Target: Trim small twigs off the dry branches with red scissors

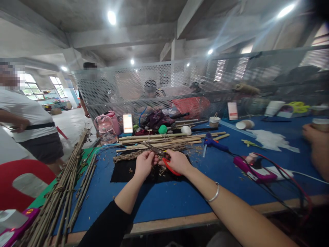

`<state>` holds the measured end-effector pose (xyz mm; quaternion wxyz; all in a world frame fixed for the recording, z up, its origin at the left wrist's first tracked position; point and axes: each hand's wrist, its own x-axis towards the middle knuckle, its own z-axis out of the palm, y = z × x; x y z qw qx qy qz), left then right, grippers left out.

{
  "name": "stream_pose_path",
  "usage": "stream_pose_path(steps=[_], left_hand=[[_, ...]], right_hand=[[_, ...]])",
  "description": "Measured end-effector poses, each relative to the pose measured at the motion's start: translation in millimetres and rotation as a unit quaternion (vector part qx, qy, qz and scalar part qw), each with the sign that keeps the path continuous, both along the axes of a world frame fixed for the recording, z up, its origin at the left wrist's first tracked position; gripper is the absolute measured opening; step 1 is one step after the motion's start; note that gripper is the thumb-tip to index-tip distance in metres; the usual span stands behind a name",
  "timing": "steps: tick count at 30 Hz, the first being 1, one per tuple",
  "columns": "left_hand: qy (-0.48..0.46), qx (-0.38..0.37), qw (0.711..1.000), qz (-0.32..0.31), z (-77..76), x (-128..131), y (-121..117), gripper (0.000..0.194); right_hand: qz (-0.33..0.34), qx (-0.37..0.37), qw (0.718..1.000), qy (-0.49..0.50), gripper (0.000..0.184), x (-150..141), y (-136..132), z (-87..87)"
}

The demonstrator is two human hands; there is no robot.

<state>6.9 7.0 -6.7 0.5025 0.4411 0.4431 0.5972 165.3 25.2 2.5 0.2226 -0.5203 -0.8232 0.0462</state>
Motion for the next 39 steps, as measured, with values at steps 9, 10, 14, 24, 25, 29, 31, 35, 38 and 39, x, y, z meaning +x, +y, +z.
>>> stream_pose_path(steps=[9, 10, 14, 24, 25, 29, 31, 35, 38, 39], left_hand=[[0.065, 0.006, 0.998, 0.009, -0.8, -1.0, -0.3, 0.018], [0.063, 0.009, 0.998, 0.009, -0.3, -0.5, -0.8, 0.019], [0.043, 0.014, 0.999, 0.009, 3.1, 2.4, -4.1, 0.021], [0.018, -0.017, 1.0, -0.009, -1.5, 1.0, -1.5, 0.023], [0.015, -0.017, 1.0, -0.014, -1.9, 0.9, -1.4, 0.023], [-0.006, -0.013, 0.999, -0.041, -0.4, 1.6, -2.6, 0.023], [-0.017, -0.011, 0.999, -0.047, 1.2, 2.2, -3.5, 0.024], [-0.02, -0.009, 0.999, -0.043, 2.6, 2.8, -4.1, 0.025], [-0.01, -0.006, 1.0, -0.026, 1.6, 2.5, -3.9, 0.028], [-0.005, -0.004, 1.0, -0.02, 1.1, 2.3, -3.9, 0.029]], right_hand=[[0.013, 0.003, 1.0, -0.009, 0.045, -0.7, -3.2, 3.2], [0.012, 0.001, 1.0, -0.006, 0.044, -0.8, -3.6, 3.7], [0.007, -0.021, 1.0, 0.012, 0.039, -1.6, -4.1, 3.8], [0.034, 0.01, 0.998, 0.054, 0.038, -5.2, -2.9, -3.5], [0.04, 0.017, 0.997, 0.057, 0.038, -5.7, -2.6, -3.9], [0.056, 0.033, 0.996, 0.06, 0.038, -6.9, -1.3, -4.5], [0.061, 0.033, 0.996, 0.063, 0.038, -6.9, -1.2, -4.1], [0.05, 0.006, 0.996, 0.067, 0.037, -5.7, -2.8, -2.8], [0.031, -0.019, 0.998, 0.055, 0.037, -4.3, -4.2, -2.1], [0.027, -0.021, 0.998, 0.049, 0.037, -3.9, -4.5, -2.0]])
